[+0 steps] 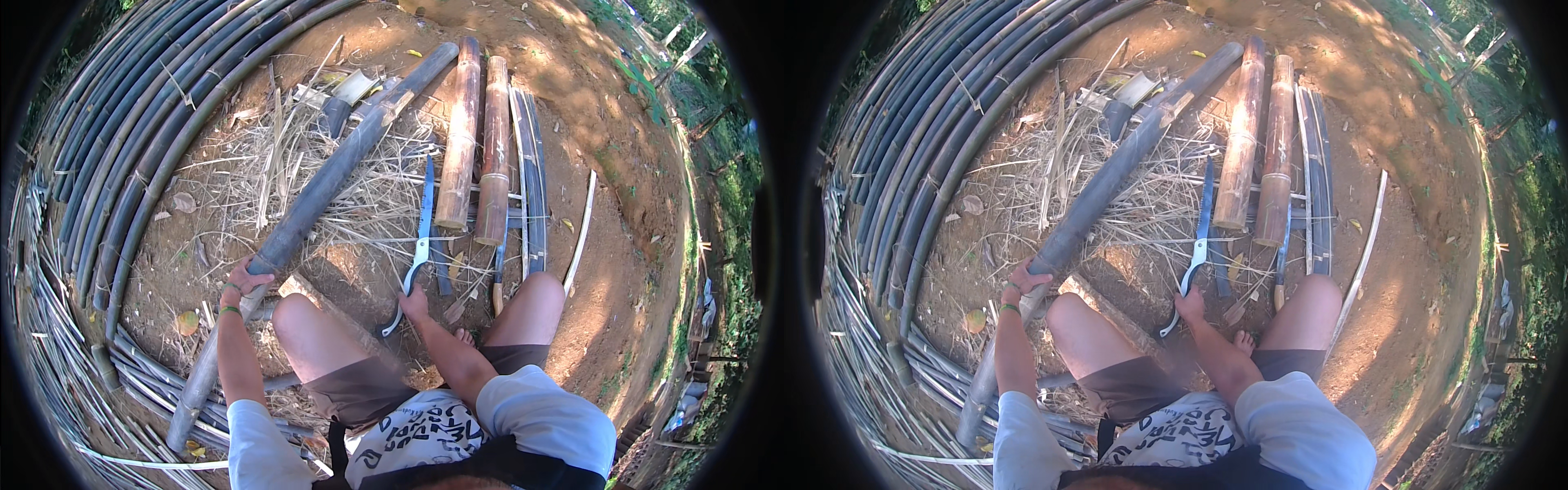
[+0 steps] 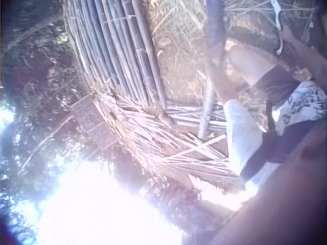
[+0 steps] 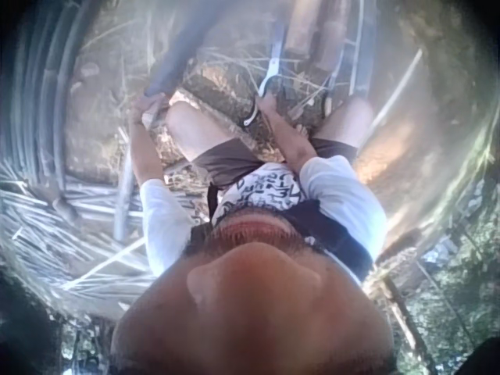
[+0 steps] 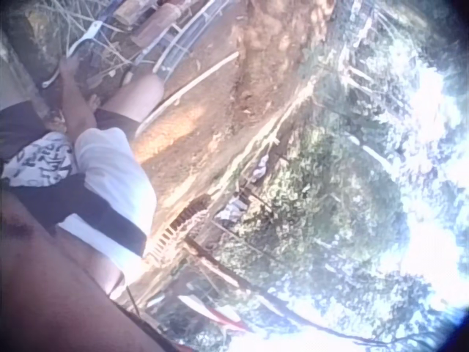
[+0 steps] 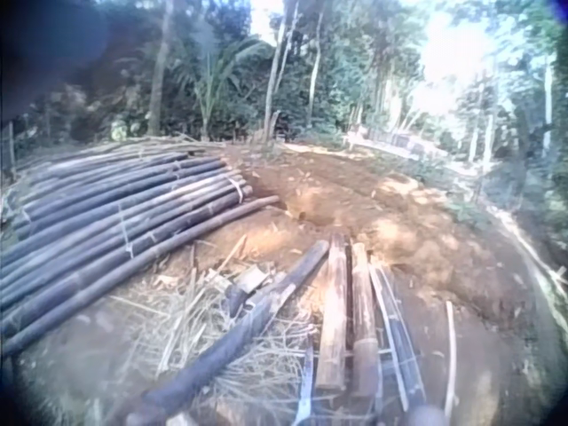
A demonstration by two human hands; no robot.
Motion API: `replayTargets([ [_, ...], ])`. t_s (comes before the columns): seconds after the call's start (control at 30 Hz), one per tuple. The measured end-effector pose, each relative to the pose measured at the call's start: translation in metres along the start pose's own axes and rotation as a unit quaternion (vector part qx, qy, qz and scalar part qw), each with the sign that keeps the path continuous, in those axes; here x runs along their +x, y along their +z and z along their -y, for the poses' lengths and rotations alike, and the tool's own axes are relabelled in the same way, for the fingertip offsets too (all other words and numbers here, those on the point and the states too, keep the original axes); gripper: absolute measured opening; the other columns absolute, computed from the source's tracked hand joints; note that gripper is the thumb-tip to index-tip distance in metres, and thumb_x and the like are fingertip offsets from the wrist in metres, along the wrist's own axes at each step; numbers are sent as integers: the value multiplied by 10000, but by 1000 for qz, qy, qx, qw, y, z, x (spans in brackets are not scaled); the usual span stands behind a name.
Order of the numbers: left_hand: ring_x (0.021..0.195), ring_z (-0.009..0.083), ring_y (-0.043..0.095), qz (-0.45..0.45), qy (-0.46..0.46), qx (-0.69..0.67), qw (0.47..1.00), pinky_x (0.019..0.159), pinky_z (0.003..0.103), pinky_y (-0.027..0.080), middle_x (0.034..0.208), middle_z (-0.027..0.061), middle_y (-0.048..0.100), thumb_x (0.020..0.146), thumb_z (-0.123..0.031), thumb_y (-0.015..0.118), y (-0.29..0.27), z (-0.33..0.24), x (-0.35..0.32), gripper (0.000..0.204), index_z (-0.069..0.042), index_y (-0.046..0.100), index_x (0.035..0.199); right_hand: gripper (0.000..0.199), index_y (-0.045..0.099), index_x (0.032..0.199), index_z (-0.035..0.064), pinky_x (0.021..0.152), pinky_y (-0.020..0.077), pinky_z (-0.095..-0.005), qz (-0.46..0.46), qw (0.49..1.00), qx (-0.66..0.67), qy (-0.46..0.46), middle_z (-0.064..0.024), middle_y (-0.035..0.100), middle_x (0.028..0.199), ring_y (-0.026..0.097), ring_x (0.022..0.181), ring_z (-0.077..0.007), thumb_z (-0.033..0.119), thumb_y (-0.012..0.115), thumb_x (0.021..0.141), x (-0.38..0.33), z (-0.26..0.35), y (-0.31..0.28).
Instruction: The person handles bamboo poles on the ground and then saws through one of them using a hand saw.
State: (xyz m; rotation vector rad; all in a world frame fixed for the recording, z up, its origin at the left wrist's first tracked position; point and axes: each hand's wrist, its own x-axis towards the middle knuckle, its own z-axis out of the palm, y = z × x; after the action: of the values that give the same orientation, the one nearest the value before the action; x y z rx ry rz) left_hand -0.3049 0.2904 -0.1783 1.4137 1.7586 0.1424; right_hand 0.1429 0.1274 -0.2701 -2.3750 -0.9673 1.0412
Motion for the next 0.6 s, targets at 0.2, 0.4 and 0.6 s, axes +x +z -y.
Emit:
replayTargets([
  [0.2,1224,299,581,-15,7,9,1000,1053,390,453,1342,182,587,512,-516,905,-3,25,8,1166,-69,414,1470,717,416,1365,-36,1055,381,-478,-117,990,-44,-60,-311,414,1349,442,1262,-465,305,719,812,-21,33,-1],
  [0.4,1235,323,559,-191,-5,179,965,1060,441,412,1334,138,586,597,-570,842,49,-18,-50,1033,-195,414,1458,705,406,1373,-41,1073,339,-495,-74,951,-36,-298,-309,315,1389,394,1273,-465,303,728,849,-37,66,17],
  [0.6,1453,314,280,-400,5,155,903,1160,600,193,1525,151,361,802,-350,706,108,38,-93,795,-193,361,1500,708,418,1380,-18,1109,304,-522,75,855,-69,-508,-273,294,1451,336,1345,-478,339,725,851,-68,164,43],
])
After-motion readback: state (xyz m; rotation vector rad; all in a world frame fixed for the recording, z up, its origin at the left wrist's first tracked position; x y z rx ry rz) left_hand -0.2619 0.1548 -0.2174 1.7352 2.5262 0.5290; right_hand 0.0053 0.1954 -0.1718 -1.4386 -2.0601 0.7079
